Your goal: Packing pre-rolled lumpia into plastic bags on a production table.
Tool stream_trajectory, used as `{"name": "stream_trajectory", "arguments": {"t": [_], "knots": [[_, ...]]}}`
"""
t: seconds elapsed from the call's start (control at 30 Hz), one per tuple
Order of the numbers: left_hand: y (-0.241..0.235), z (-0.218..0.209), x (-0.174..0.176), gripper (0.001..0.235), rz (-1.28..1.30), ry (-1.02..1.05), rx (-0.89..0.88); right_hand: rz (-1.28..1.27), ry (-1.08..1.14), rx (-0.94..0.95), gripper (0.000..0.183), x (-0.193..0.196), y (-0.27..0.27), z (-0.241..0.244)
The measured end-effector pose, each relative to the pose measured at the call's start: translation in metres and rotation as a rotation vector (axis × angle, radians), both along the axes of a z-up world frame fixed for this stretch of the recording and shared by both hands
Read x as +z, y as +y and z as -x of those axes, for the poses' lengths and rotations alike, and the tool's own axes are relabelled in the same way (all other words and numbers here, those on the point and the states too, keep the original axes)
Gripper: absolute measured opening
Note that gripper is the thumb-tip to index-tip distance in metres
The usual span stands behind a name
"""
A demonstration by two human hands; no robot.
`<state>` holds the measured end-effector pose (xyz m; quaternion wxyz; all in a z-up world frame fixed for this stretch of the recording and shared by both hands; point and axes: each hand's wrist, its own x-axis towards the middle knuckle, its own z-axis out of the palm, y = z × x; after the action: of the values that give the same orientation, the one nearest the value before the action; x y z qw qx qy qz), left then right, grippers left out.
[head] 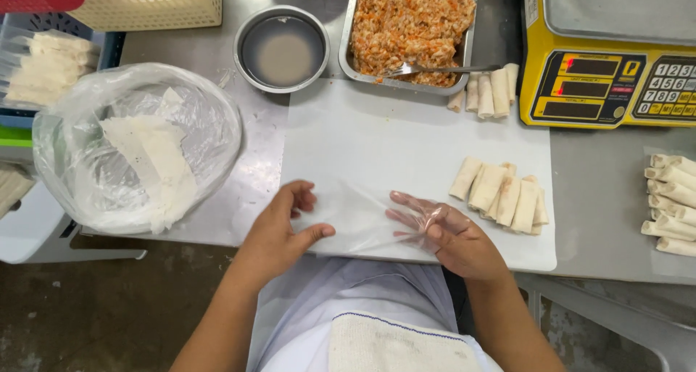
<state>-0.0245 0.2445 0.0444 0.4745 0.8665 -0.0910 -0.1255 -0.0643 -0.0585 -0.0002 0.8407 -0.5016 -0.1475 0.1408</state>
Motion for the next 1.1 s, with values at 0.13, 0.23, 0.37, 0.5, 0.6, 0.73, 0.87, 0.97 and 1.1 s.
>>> {"name": "stream_trajectory", "arguments": {"t": [0.13, 0.23, 0.37, 0.5, 0.6, 0.73, 0.87, 0.97, 1.1], "knots": [[0.000, 0.004, -0.027, 0.031, 0.011, 0.204, 0.040, -0.222, 0.122, 0.068, 0.006, -0.016, -0.001, 0.000], [0.003, 0.003, -0.035, 0.017, 0.038, 0.224, 0.114, -0.259, 0.177, 0.075, 0.006, -0.022, 0.002, 0.003], [0.011, -0.007, -0.042, 0.018, 0.130, 0.182, 0.177, -0.242, 0.201, 0.068, 0.017, -0.024, 0.003, -0.004], [0.033, -0.020, -0.046, 0.019, 0.143, 0.133, 0.221, -0.313, 0.183, 0.174, 0.089, -0.019, -0.005, -0.011], [0.050, -0.025, -0.032, 0.019, 0.061, 0.022, 0.300, 0.007, 0.110, -0.004, 0.106, -0.020, -0.015, -0.015], [0.078, -0.045, -0.028, 0.017, -0.150, -0.113, 0.416, 1.092, -0.265, -0.554, 0.054, -0.020, -0.048, -0.035], [0.090, -0.050, -0.051, 0.042, -0.746, -0.743, 0.414, 2.111, -0.294, -0.531, 0.076, -0.020, -0.054, -0.042], [0.072, -0.046, -0.052, 0.028, -0.636, -0.962, 0.349, 2.111, -0.352, -0.443, 0.057, -0.044, -0.048, -0.045], [0.001, -0.026, -0.070, 0.011, -0.338, -0.824, 0.130, 1.960, -0.919, -0.482, 0.027, -0.068, -0.039, -0.046]]}}
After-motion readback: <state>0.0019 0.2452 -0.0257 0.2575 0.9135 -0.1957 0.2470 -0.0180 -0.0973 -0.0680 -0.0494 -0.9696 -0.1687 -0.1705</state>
